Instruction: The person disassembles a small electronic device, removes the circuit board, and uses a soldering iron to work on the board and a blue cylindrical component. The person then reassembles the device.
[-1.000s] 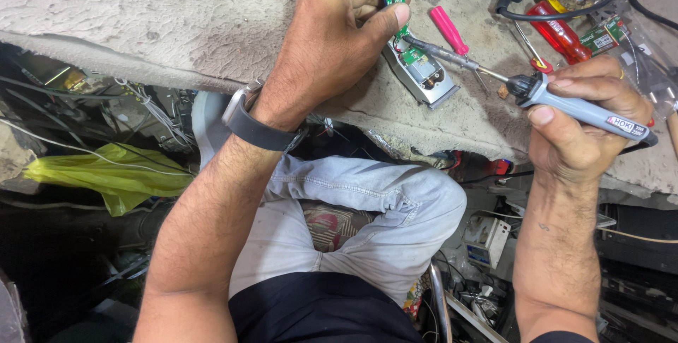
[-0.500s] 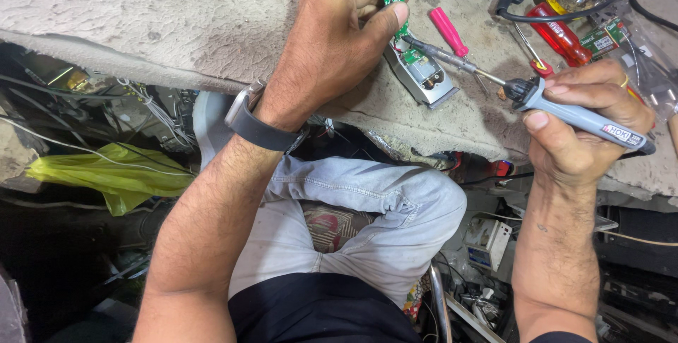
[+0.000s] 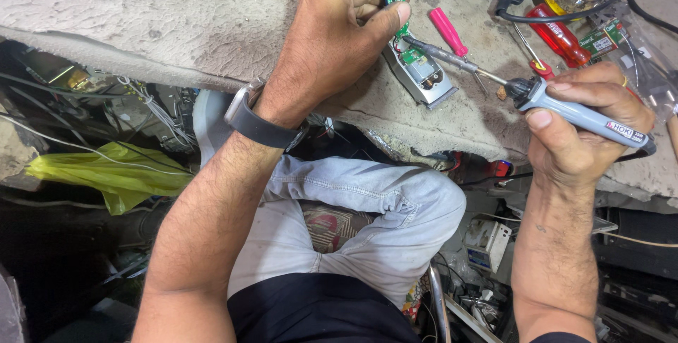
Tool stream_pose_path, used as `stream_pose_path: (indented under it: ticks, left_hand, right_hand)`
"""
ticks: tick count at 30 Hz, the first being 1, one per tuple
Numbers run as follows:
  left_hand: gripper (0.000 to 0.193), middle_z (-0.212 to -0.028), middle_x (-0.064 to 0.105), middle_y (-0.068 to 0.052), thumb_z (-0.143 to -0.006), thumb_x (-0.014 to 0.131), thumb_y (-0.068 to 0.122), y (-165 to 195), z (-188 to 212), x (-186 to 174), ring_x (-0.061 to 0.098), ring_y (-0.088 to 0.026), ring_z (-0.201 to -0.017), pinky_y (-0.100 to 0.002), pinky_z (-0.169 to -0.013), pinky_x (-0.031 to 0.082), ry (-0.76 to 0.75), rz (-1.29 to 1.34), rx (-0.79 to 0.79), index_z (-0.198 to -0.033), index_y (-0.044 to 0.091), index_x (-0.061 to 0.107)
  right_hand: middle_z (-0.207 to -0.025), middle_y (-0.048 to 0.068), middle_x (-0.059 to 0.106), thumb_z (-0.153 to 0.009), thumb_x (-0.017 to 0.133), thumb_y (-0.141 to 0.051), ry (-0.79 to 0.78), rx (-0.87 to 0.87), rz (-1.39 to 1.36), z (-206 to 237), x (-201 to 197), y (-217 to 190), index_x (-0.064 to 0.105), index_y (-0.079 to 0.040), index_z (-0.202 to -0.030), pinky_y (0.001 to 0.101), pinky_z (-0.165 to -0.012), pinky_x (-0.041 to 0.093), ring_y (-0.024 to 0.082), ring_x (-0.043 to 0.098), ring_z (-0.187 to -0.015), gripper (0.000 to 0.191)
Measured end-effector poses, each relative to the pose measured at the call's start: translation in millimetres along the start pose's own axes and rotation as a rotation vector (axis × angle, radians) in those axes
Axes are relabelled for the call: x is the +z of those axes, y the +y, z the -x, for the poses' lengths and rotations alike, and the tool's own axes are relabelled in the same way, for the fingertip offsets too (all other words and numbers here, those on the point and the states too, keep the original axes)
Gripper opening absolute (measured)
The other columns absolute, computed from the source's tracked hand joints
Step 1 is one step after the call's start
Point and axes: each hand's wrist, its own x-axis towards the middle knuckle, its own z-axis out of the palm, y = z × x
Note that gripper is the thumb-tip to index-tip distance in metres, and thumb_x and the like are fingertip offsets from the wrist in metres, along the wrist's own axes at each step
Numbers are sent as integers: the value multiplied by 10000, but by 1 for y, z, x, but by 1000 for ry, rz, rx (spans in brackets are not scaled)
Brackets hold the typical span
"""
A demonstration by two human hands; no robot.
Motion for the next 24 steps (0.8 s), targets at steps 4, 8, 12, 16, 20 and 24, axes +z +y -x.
stream_pose_path:
  ticks: [4, 8, 12, 16, 20, 24]
  left_hand:
    - [392, -662, 624, -40, -1003, 817, 109, 1, -1, 0, 617, -103, -578, -298, -505, 451, 0, -8, 7, -970, -10, 445]
    - [378, -635, 602, -41, -990, 814, 108, 3, -2, -1, 597, -108, -560, -297, -496, 436, -6, -28, -6, -933, -3, 457]
    - [368, -639, 607, -38, -991, 812, 108, 4, -2, -2, 604, -105, -566, -292, -497, 442, -7, -22, -8, -925, 0, 466]
    - [367, -649, 618, -45, -985, 814, 106, 4, -2, -2, 612, -108, -573, -294, -503, 447, 4, -11, -1, -924, -12, 473]
    - [347, -666, 642, -46, -988, 819, 114, 3, -1, -1, 630, -102, -589, -291, -513, 462, 10, -41, 21, -927, -17, 504]
    - [348, -651, 628, -60, -977, 818, 112, 2, -2, 1, 614, -112, -579, -300, -510, 449, 23, -54, 41, -854, -15, 519]
  right_hand:
    - [-978, 100, 703, -833, 912, -51, -10, -7, 7, 0, -2, 1, 743, -8, -1057, 210, -782, 537, 150, 692, -863, 284]
    - [-981, 101, 702, -836, 912, -53, -20, -15, 20, 0, -4, 1, 739, -2, -1035, 211, -784, 535, 154, 691, -869, 269]
    - [-983, 102, 702, -836, 913, -54, -11, -18, 19, 0, -2, -1, 739, -1, -1043, 210, -789, 530, 155, 688, -874, 275]
    - [-977, 93, 698, -827, 913, -64, 3, -13, 2, -1, 1, -2, 738, -15, -1064, 208, -794, 531, 148, 685, -872, 299]
    - [-974, 96, 697, -829, 921, -68, -3, -21, 24, 0, 0, -4, 739, -8, -1061, 209, -799, 525, 154, 684, -879, 301]
    - [-962, 91, 687, -819, 935, -78, -5, -50, 44, 1, 2, -4, 741, 0, -1041, 219, -800, 522, 165, 685, -877, 306]
